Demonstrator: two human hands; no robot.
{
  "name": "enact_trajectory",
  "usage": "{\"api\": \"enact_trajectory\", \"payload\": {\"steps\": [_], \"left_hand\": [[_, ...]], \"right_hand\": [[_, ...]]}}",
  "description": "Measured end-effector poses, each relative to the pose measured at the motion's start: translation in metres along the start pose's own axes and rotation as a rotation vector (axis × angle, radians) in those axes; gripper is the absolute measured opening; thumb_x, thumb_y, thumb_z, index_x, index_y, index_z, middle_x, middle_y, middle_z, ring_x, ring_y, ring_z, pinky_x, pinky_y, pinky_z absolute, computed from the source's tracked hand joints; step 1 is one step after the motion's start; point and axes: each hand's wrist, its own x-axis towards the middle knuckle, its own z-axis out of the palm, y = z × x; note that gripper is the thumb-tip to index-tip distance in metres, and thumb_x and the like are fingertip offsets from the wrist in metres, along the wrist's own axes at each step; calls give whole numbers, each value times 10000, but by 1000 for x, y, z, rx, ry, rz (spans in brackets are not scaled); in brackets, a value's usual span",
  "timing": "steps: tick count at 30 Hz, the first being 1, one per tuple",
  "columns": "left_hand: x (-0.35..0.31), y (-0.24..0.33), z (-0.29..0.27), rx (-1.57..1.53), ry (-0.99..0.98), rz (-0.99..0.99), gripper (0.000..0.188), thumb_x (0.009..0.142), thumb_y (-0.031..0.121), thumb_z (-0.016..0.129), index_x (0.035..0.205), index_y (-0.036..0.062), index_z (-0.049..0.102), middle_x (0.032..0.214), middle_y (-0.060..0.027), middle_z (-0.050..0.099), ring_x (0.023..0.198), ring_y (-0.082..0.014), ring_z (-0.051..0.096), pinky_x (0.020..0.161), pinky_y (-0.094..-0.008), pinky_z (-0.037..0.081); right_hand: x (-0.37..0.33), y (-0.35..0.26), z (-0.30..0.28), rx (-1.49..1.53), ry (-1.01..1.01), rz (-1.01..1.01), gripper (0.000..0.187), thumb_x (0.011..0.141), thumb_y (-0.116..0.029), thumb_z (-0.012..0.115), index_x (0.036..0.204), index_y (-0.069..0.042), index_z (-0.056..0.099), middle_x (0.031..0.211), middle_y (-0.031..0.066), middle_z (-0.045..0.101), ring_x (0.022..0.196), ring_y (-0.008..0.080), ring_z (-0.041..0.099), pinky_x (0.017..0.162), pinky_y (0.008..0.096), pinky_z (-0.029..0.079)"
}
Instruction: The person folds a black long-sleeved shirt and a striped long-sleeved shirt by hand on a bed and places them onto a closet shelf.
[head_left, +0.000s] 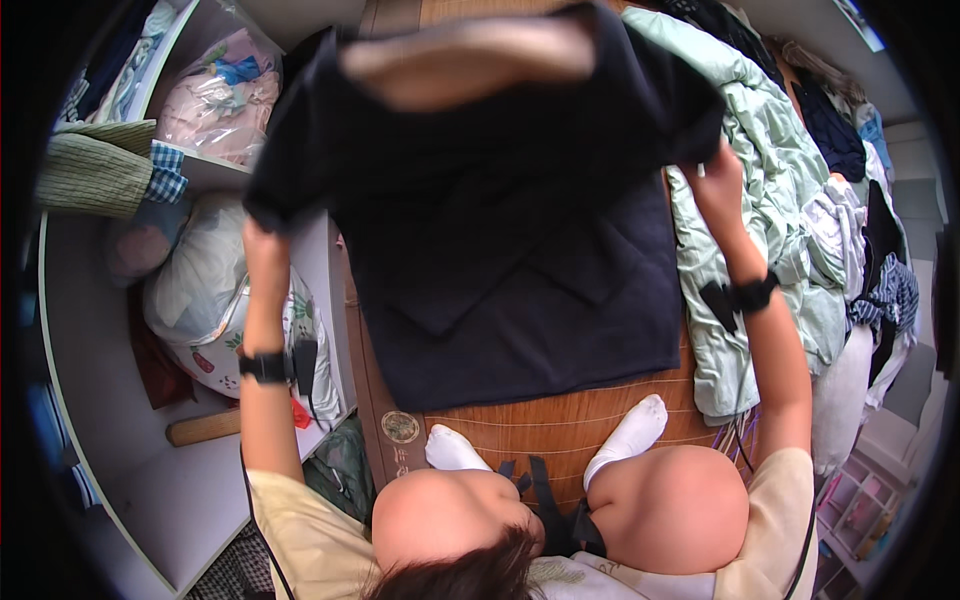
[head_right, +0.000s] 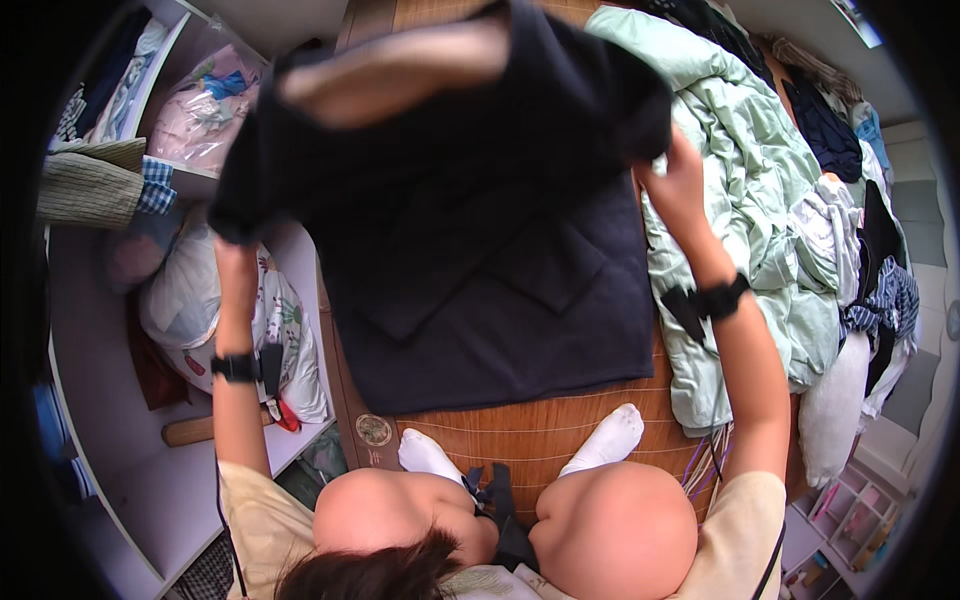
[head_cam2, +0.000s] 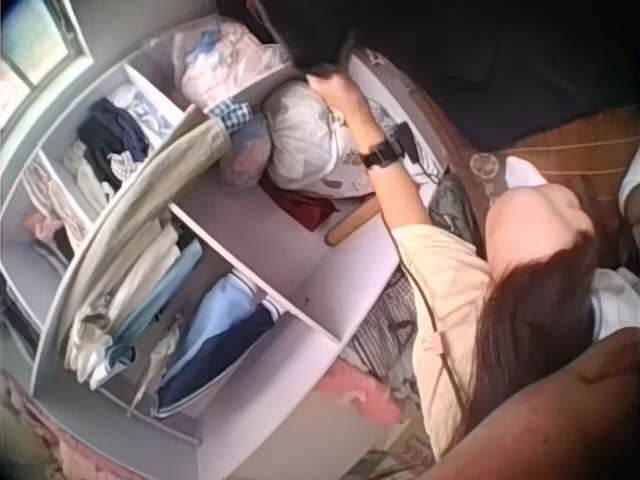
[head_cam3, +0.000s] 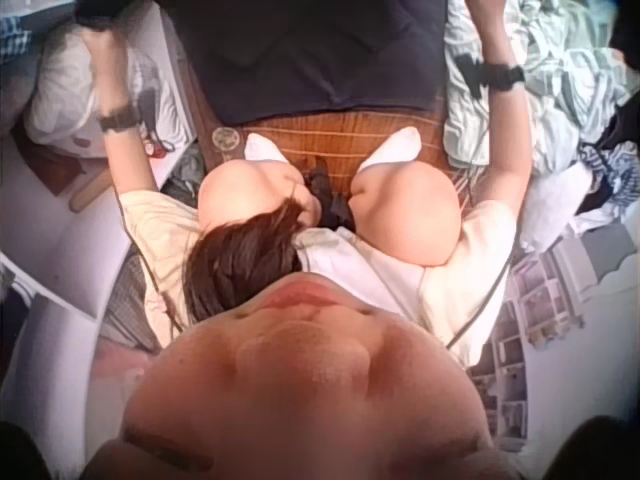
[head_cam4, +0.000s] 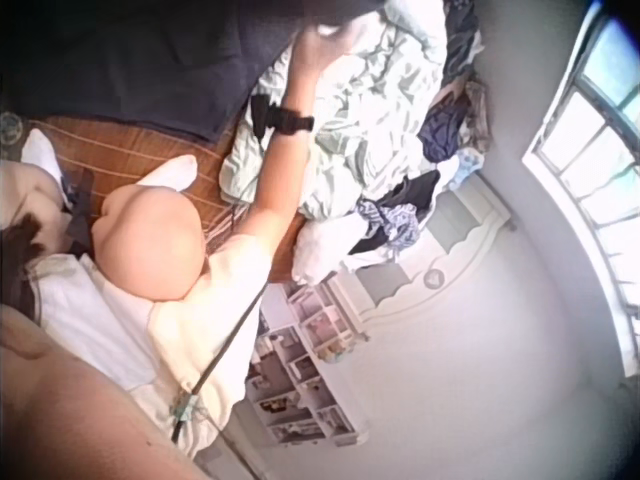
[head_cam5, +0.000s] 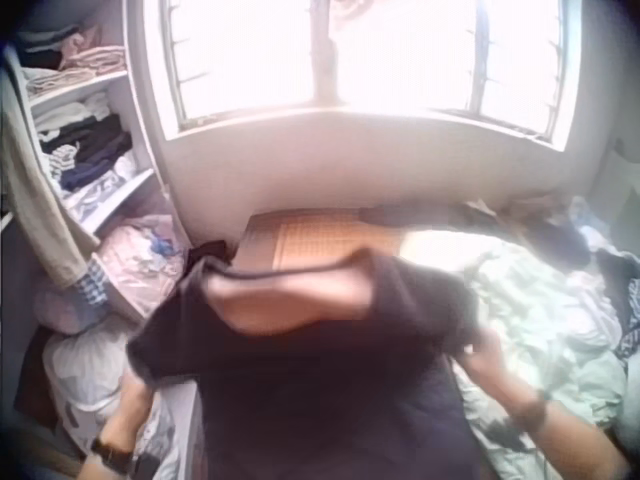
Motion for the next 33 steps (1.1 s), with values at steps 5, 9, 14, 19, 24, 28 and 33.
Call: {"api": "enact_trajectory", "payload": {"steps": [5, 9, 14, 19, 24, 28, 33], "left_hand": [[-108, -33, -6, 250, -482, -13, 239, 668, -7, 651, 898, 55, 625, 1150, -109, 480, 1083, -255, 504, 987, -336, 352], [-163, -68, 6, 107, -479, -475, 321, 832, 57, 620, 1147, 94, 573, 1216, -92, 499, 1042, -186, 552, 872, -287, 444], [-160, -71, 25, -96, -187, -694, 317, 886, 131, 613, 1175, 38, 525, 1149, -78, 560, 1036, -152, 553, 843, -269, 449], [-145, -95, 31, 69, -111, -451, 374, 882, 181, 629, 1184, -8, 516, 1123, -101, 583, 1024, -170, 567, 898, -289, 441], [-130, -89, 45, 100, -158, -541, 474, 858, 244, 662, 1225, -10, 503, 1096, -93, 603, 923, -139, 586, 757, -250, 467], [-120, -107, 42, 77, -131, -566, 609, 855, 361, 657, 1280, -24, 452, 1120, -99, 597, 930, -125, 575, 705, -229, 445], [-71, -78, 51, -202, -277, -734, 461, 883, 262, 639, 1213, -33, 509, 1092, -88, 623, 990, -135, 590, 882, -254, 449]], "right_hand": [[-100, -18, -28, -332, -527, -96, 256, 667, 50, 606, 898, -50, 562, 914, 113, 557, 923, 308, 542, 849, 363, 419], [-139, -4, -19, -474, -429, -38, 204, 718, 62, 556, 896, -38, 563, 930, 97, 550, 931, 303, 534, 837, 380, 425], [-135, 3, -1, -294, -240, 301, 200, 816, -15, 579, 1015, -21, 559, 925, 91, 571, 830, 246, 556, 774, 336, 450], [-135, 5, 19, -186, -135, 594, 506, 837, -204, 669, 1236, 12, 444, 906, 77, 554, 718, 126, 504, 672, 265, 455], [-146, 10, 17, -198, -153, 637, 471, 834, -209, 674, 1201, -1, 465, 850, 63, 547, 679, 126, 495, 631, 271, 447], [-147, 9, 21, -301, -214, 563, 475, 826, -290, 693, 1141, 12, 506, 841, 108, 585, 714, 170, 558, 657, 282, 468], [-99, 29, 31, -127, -139, 690, 511, 831, -317, 693, 1098, 80, 514, 890, 99, 617, 792, 133, 572, 712, 261, 470]]}}
